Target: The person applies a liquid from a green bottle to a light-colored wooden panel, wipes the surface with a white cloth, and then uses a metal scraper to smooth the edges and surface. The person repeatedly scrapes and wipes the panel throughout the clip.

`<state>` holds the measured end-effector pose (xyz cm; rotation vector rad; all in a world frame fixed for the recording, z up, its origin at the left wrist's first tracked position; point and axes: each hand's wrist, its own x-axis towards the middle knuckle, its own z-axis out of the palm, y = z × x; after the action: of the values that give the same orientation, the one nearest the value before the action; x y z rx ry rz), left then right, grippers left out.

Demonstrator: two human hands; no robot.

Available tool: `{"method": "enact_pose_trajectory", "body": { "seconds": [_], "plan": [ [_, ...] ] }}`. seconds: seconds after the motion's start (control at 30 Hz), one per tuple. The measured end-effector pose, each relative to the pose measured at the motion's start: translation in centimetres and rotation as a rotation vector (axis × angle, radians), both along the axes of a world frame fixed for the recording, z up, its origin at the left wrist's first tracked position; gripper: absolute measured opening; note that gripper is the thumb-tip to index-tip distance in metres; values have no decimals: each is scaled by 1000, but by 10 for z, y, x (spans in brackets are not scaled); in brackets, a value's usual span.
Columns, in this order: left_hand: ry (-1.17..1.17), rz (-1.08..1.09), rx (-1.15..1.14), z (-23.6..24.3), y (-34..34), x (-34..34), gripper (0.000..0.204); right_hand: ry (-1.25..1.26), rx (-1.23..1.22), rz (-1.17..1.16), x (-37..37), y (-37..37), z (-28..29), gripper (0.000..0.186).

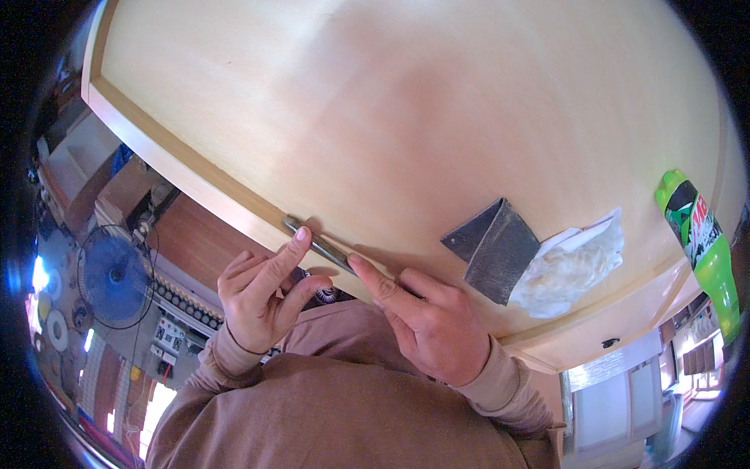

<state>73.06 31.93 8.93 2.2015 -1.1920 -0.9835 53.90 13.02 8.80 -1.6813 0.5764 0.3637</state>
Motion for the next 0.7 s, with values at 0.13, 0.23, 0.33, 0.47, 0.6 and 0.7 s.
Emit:
{"method": "enact_pose_trajectory", "body": {
  "seconds": [0.13,0.23,0.33,0.47,0.6,0.7],
  "plan": [
    [-7,-3,3,3,-2,7,80,-3,-7,-6,8,2,1,64],
    [1,-9,19,4,-3,12,82,-4,-10,-3,13,3,1,65],
    [-4,-1,15,6,-5,18,82,-8,-10,-9,18,4,1,65],
    [-5,0,24,7,-5,27,83,11,45,26,26,3,2,73],
    [-10,-2,35,8,-6,39,84,3,30,35,37,3,3,73],
    [-18,-4,36,9,-6,51,84,1,32,25,48,4,3,72]
  ]
}}
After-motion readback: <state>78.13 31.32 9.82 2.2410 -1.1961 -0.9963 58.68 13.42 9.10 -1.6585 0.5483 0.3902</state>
